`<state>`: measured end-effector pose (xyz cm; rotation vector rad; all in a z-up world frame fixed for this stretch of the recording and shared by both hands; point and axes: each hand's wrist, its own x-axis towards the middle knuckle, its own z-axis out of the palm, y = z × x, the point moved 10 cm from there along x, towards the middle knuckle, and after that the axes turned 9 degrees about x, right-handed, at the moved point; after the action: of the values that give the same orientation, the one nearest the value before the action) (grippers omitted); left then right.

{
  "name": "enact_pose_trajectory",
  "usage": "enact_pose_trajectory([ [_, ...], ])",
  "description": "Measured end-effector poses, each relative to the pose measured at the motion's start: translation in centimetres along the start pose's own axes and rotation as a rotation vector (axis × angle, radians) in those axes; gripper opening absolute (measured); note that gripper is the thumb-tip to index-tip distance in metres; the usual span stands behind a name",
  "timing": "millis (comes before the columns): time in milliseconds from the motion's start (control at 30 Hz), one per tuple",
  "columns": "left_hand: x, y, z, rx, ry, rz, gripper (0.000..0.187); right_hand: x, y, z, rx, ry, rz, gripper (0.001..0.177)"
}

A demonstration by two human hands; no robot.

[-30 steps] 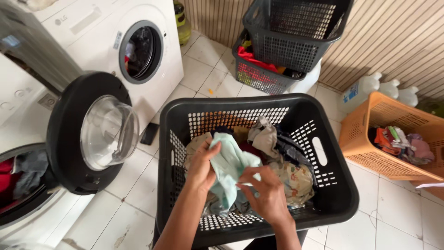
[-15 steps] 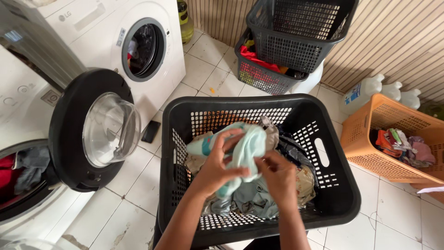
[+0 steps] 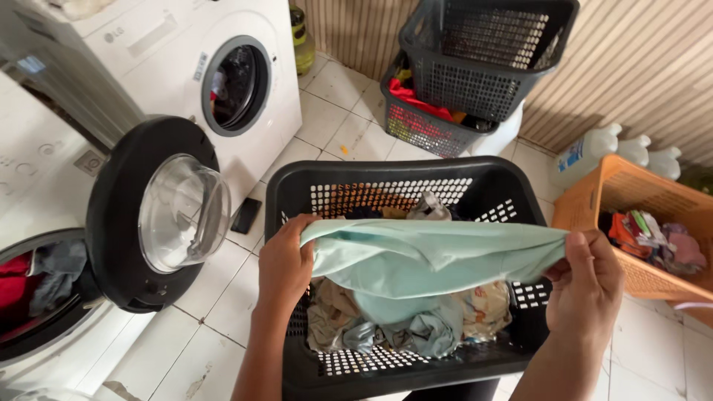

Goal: The person picks up clothing items one by one from a laundry basket, spreads them out to identify them, and places a denim item into the washing machine.

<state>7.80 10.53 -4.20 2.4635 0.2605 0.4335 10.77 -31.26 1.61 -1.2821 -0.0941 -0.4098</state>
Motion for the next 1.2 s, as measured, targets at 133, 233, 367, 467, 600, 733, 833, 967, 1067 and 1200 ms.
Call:
enact_pose_trajectory([
  [133, -0.6, -2.3, 2.8, 0.026, -0.32, -0.262, 0.018, -0.5, 2.1, -2.4, -0.011, 0.062, 0.136, 0.021],
  [233, -0.3, -2.8, 2.1, -0.022, -0.266, -0.229, 0.016, 0.6, 1.8, -3.2, -0.25, -0.068, 0.137, 0.019],
  [367, -0.4, -3.0, 3.7, -0.498, -0.412, -0.036, 0.02, 1.6, 0.6, -3.7, -0.259, -0.121, 0.078, 0.029],
  [467, -1.6, -1.5, 4.3, -1.037, -0.597, 0.007, 0.039, 2.8, -2.0, -2.2, -0.388, -0.054, -0.044, 0.04],
  [600, -2.3, 1.8, 5.8, -1.495, -0.681, -0.179, 0.059, -0.2, -7.5, 2.9, -1.129, 0.182, -0.599, 0.051],
  [733, -2.2, 6.4, 7.6, -1.691, -0.767, -0.242, 0.067, -3.1, 2.6, 2.1, -0.249, 0.244, 0.305, 0.031],
  [833, -2.8, 9.0, 8.1, -1.642, -0.838, -0.124, 0.064, -7.6, 3.7, 12.9, -0.65, -0.509, -0.12, 0.016],
  [967, -2.0, 8.6, 6.8, -1.127, -0.683, 0.027, 0.062, -6.6, 7.3, 10.8, -0.285, -0.422, 0.223, 0.019],
  [1067, -1.7, 7.7, 4.6, -0.645, -0.491, 0.155, 0.058, -6.1, 6.2, 8.7, 0.094, -0.301, 0.249, 0.027],
  [1200, -0.7, 7.0, 3.5, -0.317, -0.185, 0.149, 0.062, -5.9, 7.3, 8.3, 0.415, -0.2, 0.35, 0.028],
])
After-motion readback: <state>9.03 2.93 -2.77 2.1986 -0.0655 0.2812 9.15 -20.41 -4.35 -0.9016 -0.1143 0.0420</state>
